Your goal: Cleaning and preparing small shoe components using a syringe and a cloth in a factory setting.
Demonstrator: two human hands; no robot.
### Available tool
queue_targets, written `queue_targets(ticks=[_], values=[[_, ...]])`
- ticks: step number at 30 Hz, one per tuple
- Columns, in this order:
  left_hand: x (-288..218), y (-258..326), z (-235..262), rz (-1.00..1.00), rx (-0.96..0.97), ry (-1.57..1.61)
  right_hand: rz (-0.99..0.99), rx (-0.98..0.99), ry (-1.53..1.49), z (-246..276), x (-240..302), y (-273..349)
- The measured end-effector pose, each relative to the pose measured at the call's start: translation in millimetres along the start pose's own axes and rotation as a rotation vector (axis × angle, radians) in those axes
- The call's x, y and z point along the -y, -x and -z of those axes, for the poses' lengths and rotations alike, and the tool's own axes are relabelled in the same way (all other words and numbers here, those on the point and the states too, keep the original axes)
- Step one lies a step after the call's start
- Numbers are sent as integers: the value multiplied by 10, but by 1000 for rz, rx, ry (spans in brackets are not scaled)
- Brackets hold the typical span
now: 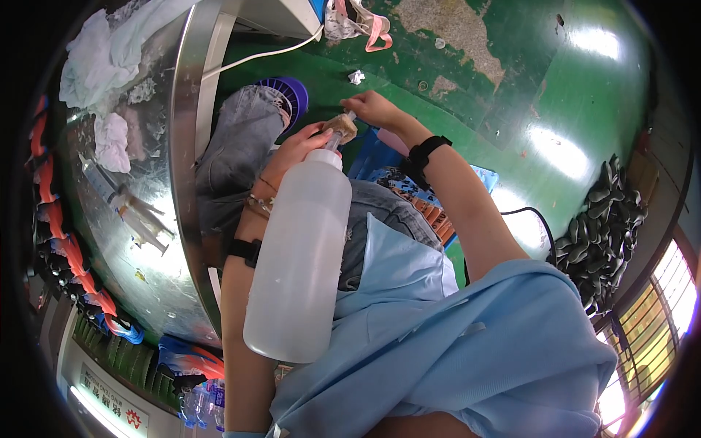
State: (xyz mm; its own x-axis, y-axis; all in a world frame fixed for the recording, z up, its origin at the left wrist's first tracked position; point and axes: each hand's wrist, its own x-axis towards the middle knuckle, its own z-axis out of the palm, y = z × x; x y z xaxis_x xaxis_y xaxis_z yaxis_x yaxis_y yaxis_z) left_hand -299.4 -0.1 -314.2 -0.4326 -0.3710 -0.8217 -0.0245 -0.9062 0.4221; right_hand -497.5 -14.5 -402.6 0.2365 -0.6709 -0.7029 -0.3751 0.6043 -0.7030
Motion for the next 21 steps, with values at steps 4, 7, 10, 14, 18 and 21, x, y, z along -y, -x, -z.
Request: queue_targets(ticks=[4,7,10,14,18,21], values=[[-47,39,-8,7,0,12,-41,31,64,17,66,29],[-68,45,13,24,17,-32,-40,48,73,26,143,54],[-68,28,13,20,9,-103,-8,44,38,-9,98,22],[-72,40,9,32,-20,-109,-41,63,25,-11,78,7],[-74,47,21,24,9,-98,-55,52,15,-17,112,29],[-83,68,-33,30,-12,-62,-39,48,29,10,83,35]])
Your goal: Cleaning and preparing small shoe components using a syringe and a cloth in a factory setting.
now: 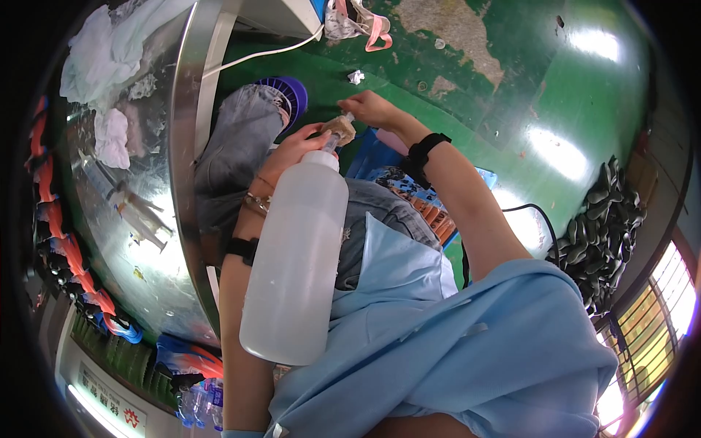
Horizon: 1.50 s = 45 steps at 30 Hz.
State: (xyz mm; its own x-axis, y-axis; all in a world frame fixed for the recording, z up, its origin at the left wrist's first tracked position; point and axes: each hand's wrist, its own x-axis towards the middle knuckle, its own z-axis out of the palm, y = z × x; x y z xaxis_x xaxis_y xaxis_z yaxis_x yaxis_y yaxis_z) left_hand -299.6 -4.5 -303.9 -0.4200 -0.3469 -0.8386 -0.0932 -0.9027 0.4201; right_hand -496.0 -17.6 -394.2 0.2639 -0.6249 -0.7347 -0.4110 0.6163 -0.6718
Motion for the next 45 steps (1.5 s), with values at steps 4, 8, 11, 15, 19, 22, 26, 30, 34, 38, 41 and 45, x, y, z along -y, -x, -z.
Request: queue_targets(ticks=[4,8,11,15,19,22,26,30,34,38,41,45], values=[[34,-41,40,-7,7,-41,50,1,9,2,-28,-7],[92,-46,75,-13,-5,-55,30,23,4,-42,-14,-8],[122,-107,93,-30,4,-76,32,21,12,-8,-36,-38],[43,-25,31,-14,2,-145,-4,36,-70,-29,-10,9],[27,11,14,-65,-20,-174,3,83,-61,-20,-44,-18],[57,-3,34,-72,-25,-192,44,51,-60,-37,-43,6],[28,23,10,-76,3,-182,-6,33,-49,47,-43,-15],[-21,69,-4,-66,-54,-301,24,104,36,146,-19,-65],[111,8,-6,-103,5,-196,88,93,98,169,-6,-38],[139,212,8,-152,83,-13,189,8,137,232,313,189],[-151,511,-149,-34,181,243,197,-18,178,324,504,409],[-141,577,-125,-44,168,257,243,-68,150,259,600,458]])
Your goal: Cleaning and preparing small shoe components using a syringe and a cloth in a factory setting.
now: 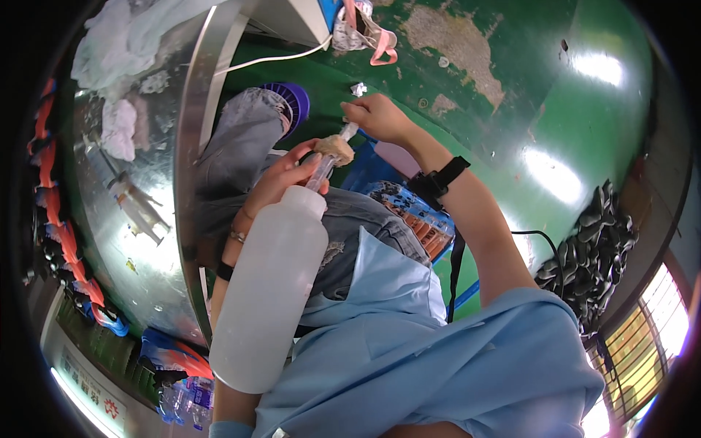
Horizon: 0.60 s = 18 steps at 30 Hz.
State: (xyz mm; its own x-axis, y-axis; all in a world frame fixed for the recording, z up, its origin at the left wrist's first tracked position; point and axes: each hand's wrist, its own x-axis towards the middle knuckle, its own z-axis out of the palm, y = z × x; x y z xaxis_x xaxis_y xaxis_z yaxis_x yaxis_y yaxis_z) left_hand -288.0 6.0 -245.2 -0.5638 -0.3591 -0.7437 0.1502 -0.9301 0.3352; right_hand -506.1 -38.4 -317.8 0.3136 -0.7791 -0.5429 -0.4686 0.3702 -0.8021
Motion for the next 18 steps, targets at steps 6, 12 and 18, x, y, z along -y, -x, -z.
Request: queue_targets(ticks=[6,12,18], values=[[-73,-17,-39,31,8,-36,-80,9,-121,-94,-161,6],[-55,-58,-31,-16,-11,-105,-53,27,-134,-112,-112,39],[-54,-46,-1,-3,-44,-108,-17,67,-137,-195,-59,28]])
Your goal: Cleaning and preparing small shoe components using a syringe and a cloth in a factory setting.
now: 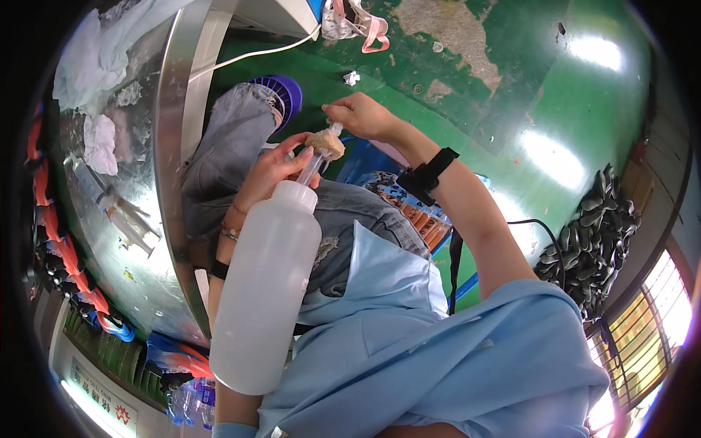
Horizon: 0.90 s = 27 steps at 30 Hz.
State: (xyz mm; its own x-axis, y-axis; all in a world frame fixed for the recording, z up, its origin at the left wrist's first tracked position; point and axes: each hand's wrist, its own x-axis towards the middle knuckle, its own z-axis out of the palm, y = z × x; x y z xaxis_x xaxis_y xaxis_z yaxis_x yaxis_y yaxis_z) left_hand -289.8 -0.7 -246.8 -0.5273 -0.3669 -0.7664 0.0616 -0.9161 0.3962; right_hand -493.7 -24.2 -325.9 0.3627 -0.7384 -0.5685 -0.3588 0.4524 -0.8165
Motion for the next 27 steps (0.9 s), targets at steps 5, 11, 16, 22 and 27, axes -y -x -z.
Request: queue_targets(ticks=[5,11,16,22,27], values=[[12,-18,-32,29,-43,-3,-36,62,17,53,-216,-126],[24,-47,-14,54,-23,-15,22,83,71,118,-335,-188],[42,-16,5,50,-15,-28,3,146,102,125,-291,-184],[77,-48,16,24,-13,-64,-42,140,94,121,-281,-156],[163,-117,57,-25,-79,-168,-79,121,57,52,-400,-171]])
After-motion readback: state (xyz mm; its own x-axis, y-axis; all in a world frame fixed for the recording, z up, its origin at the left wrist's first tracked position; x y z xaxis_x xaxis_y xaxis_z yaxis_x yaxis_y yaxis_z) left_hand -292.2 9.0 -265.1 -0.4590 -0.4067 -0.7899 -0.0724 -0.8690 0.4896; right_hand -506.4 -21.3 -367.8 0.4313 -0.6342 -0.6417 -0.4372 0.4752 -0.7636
